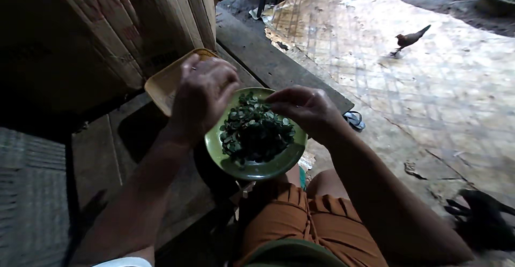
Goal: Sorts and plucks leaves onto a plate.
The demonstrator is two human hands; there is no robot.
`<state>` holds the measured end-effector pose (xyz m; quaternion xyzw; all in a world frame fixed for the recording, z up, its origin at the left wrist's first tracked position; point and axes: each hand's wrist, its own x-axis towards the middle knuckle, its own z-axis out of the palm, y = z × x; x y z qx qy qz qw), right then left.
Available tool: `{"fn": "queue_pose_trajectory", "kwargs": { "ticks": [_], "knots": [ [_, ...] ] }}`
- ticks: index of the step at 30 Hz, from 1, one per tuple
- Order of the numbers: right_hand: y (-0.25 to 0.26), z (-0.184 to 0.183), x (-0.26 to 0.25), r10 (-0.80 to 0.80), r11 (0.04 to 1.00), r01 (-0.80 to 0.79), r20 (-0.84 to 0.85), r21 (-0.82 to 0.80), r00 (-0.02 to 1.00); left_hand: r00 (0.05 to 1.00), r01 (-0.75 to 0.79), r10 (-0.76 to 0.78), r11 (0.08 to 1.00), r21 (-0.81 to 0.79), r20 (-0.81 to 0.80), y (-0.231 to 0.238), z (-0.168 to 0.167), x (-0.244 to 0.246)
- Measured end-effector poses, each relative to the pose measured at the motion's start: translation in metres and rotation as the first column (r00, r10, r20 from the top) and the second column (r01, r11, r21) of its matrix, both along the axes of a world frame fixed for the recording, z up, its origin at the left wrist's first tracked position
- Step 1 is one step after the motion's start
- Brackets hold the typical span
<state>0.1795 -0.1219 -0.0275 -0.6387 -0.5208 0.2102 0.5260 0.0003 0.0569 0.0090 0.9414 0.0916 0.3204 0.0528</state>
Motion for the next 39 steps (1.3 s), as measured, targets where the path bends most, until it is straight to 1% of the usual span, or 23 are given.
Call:
{"fn": "queue_pose_trajectory", "kwargs": {
  "ticks": [2, 3, 5, 6, 7, 8, 10, 12, 16, 18, 20, 22, 24, 26, 28, 29, 31, 33, 34, 35, 37, 38, 39],
  "knots": [
    [-0.005, -0.002, 0.006, 0.016, 0.998, -0.001, 0.262, -0.059, 0.965, 0.985, -0.170, 0.170, 0.985, 0.034, -0.023, 0.018, 0.007, -0.007],
    [-0.007, -0.003, 0.006, 0.048, 0.994, -0.010, 0.342, -0.112, 0.938, 0.969, -0.242, 0.243, 0.969, 0.043, -0.029, 0.025, 0.009, -0.011],
    [-0.009, -0.007, 0.004, 0.130, 0.975, -0.031, 0.446, -0.222, 0.885, 0.929, -0.361, 0.364, 0.931, 0.046, -0.064, 0.034, 0.008, -0.016],
    [-0.010, -0.008, 0.002, 0.152, 0.972, -0.038, 0.493, -0.233, 0.857, 0.914, -0.392, 0.394, 0.919, 0.042, -0.094, 0.036, 0.008, -0.017],
    [-0.011, -0.007, 0.000, 0.151, 0.974, -0.036, 0.526, -0.222, 0.837, 0.912, -0.389, 0.390, 0.921, 0.030, -0.130, 0.034, 0.008, -0.017],
    [-0.013, -0.005, -0.001, 0.126, 0.980, -0.021, 0.543, -0.196, 0.830, 0.924, -0.351, 0.347, 0.936, 0.009, -0.161, 0.030, 0.008, -0.016],
    [-0.019, -0.001, -0.002, 0.034, 0.991, 0.046, 0.572, -0.126, 0.819, 0.960, -0.216, 0.203, 0.975, -0.050, -0.194, 0.020, 0.006, -0.012],
    [-0.025, -0.001, -0.005, -0.024, 0.995, 0.079, 0.591, -0.067, 0.806, 0.976, -0.088, 0.060, 0.988, -0.130, -0.210, 0.007, 0.003, -0.007],
    [-0.031, -0.014, -0.016, -0.014, 0.999, 0.045, 0.647, -0.031, 0.762, 0.959, 0.073, -0.117, 0.982, -0.175, -0.257, -0.018, 0.000, -0.004],
    [-0.030, -0.018, -0.018, -0.041, 0.998, 0.066, 0.657, -0.013, 0.752, 0.935, 0.141, -0.188, 0.975, -0.170, -0.300, -0.034, -0.007, -0.003],
    [-0.031, -0.016, -0.017, -0.089, 0.993, 0.114, 0.645, 0.002, 0.759, 0.910, 0.158, -0.202, 0.976, -0.147, -0.361, -0.051, -0.015, 0.000],
    [-0.035, -0.014, -0.016, -0.139, 0.985, 0.174, 0.623, 0.005, 0.770, 0.902, 0.139, -0.168, 0.985, -0.101, -0.397, -0.063, -0.022, 0.004],
    [-0.039, -0.015, -0.016, -0.176, 0.977, 0.214, 0.607, 0.011, 0.775, 0.910, 0.140, -0.145, 0.989, -0.040, -0.389, -0.066, -0.031, 0.009],
    [-0.041, -0.017, -0.017, -0.199, 0.971, 0.237, 0.598, 0.015, 0.776, 0.916, 0.148, -0.144, 0.989, -0.017, -0.374, -0.065, -0.038, 0.012],
    [-0.043, -0.018, -0.017, -0.219, 0.968, 0.250, 0.563, 0.023, 0.797, 0.934, 0.138, -0.145, 0.989, -0.042, -0.326, -0.062, -0.037, 0.013],
    [-0.044, -0.018, -0.017, -0.229, 0.967, 0.252, 0.537, 0.032, 0.812, 0.944, 0.132, -0.150, 0.988, -0.081, -0.293, -0.059, -0.035, 0.012],
    [-0.044, -0.018, -0.017, -0.248, 0.966, 0.249, 0.483, 0.063, 0.840, 0.965, 0.130, -0.171, 0.970, -0.205, -0.198, -0.051, -0.026, 0.008],
    [-0.043, -0.016, -0.018, -0.256, 0.966, 0.242, 0.415, 0.088, 0.873, 0.982, 0.137, -0.175, 0.926, -0.351, -0.077, -0.044, -0.017, 0.005],
    [-0.042, -0.014, -0.018, -0.252, 0.968, 0.236, 0.374, 0.089, 0.892, 0.986, 0.135, -0.163, 0.880, -0.455, -0.024, -0.042, -0.012, 0.005],
    [-0.041, -0.013, -0.019, -0.243, 0.970, 0.226, 0.325, 0.091, 0.914, 0.989, 0.129, -0.145, 0.811, -0.570, 0.017, -0.042, -0.007, 0.004],
    [-0.039, -0.012, -0.020, -0.211, 0.976, 0.194, 0.201, 0.101, 0.957, 0.989, 0.147, -0.120, 0.632, -0.761, 0.092, -0.044, 0.000, 0.005],
    [-0.037, -0.011, -0.021, -0.192, 0.979, 0.181, 0.121, 0.096, 0.974, 0.985, 0.172, -0.120, 0.555, -0.813, 0.127, -0.044, 0.001, 0.005],
    [-0.036, -0.009, -0.023, -0.176, 0.982, 0.173, 0.026, 0.080, 0.984, 0.980, 0.197, -0.127, 0.497, -0.845, 0.154, -0.044, 0.000, 0.006]
  ]
}}
